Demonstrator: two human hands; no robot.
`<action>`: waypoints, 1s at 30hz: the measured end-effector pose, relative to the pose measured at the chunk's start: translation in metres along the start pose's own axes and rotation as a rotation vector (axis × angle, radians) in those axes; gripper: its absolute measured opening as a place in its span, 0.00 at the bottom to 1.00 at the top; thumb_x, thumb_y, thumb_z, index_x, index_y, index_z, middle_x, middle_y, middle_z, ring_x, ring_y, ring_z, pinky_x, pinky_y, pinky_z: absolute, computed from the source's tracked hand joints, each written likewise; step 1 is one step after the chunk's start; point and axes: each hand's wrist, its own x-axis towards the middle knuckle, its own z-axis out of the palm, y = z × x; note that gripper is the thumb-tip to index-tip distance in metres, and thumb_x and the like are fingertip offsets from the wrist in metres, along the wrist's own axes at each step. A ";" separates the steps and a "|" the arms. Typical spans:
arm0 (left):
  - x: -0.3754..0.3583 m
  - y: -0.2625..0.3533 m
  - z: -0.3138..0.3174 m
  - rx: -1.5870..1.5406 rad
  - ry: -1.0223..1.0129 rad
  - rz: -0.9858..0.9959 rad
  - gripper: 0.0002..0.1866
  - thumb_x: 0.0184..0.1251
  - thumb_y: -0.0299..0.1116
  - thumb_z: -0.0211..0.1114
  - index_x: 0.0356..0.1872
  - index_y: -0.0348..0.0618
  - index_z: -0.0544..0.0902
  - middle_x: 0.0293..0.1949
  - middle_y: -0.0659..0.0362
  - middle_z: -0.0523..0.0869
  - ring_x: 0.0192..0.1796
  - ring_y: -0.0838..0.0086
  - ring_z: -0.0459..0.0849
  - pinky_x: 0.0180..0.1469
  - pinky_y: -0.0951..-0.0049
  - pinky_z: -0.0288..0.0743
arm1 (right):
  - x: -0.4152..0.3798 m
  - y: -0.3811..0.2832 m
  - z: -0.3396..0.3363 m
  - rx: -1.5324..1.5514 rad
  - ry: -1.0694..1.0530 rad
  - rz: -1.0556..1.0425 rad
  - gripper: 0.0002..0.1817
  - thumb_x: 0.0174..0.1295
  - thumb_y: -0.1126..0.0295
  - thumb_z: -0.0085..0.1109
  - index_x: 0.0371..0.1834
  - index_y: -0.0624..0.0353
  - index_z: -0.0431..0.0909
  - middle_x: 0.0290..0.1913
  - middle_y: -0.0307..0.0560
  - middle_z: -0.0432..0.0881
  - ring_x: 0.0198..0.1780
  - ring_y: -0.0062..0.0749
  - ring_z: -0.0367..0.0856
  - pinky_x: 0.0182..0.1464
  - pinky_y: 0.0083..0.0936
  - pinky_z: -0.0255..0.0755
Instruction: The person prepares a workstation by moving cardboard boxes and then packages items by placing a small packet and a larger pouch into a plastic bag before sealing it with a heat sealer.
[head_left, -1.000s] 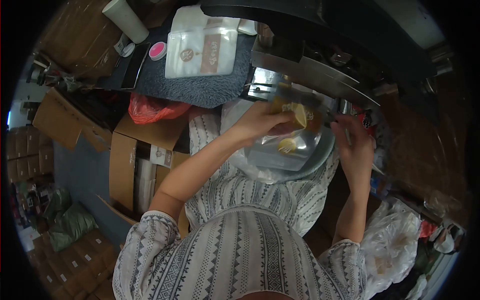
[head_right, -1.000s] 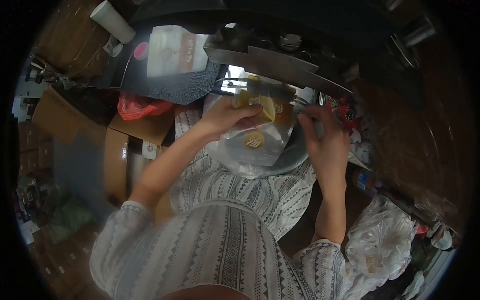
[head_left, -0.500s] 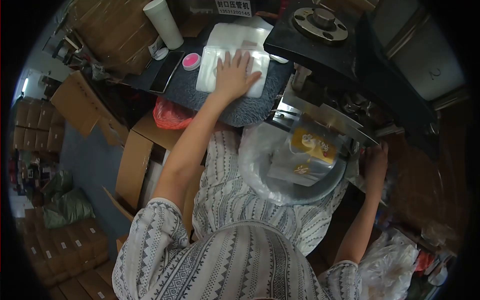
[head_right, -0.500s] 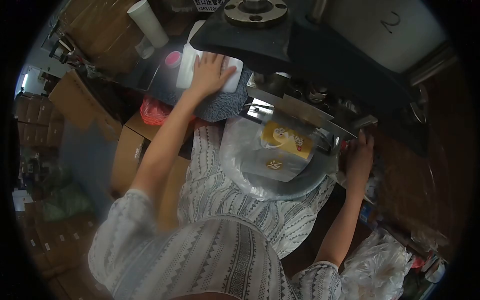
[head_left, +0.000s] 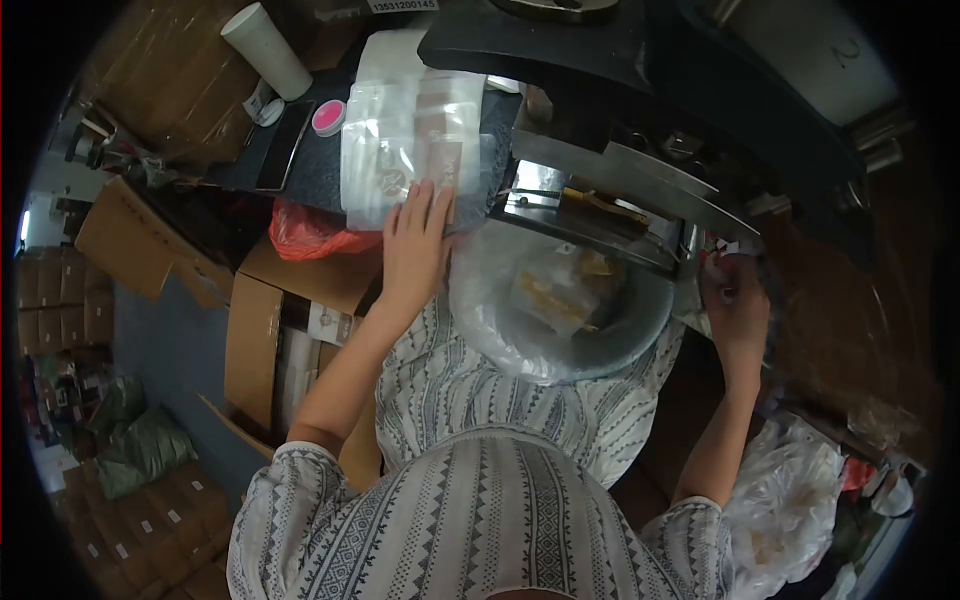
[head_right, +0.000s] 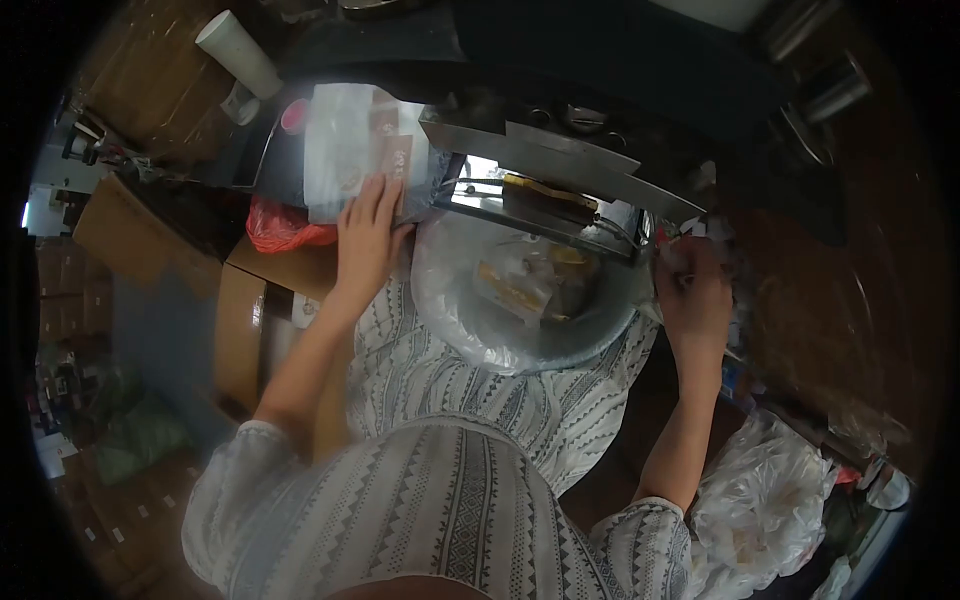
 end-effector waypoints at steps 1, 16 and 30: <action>0.000 -0.004 -0.014 -0.126 -0.023 -0.085 0.22 0.59 0.30 0.64 0.56 0.40 0.76 0.57 0.44 0.75 0.61 0.51 0.71 0.60 0.56 0.64 | -0.003 -0.007 -0.003 0.056 0.061 -0.014 0.15 0.51 0.77 0.65 0.42 0.62 0.75 0.35 0.52 0.80 0.30 0.43 0.80 0.34 0.32 0.73; -0.008 0.062 -0.073 -0.648 -0.124 0.054 0.06 0.59 0.24 0.64 0.37 0.39 0.83 0.31 0.53 0.84 0.29 0.63 0.83 0.32 0.71 0.75 | -0.010 -0.087 0.037 0.432 -0.392 -0.618 0.15 0.54 0.76 0.64 0.46 0.60 0.79 0.41 0.49 0.81 0.41 0.40 0.83 0.42 0.31 0.77; 0.059 0.097 -0.014 -1.612 -0.679 -0.769 0.16 0.68 0.39 0.63 0.40 0.31 0.82 0.30 0.61 0.85 0.31 0.79 0.82 0.33 0.80 0.76 | 0.002 0.027 0.006 -0.403 -0.065 -0.028 0.16 0.56 0.73 0.62 0.48 0.57 0.77 0.39 0.53 0.83 0.39 0.48 0.83 0.39 0.36 0.75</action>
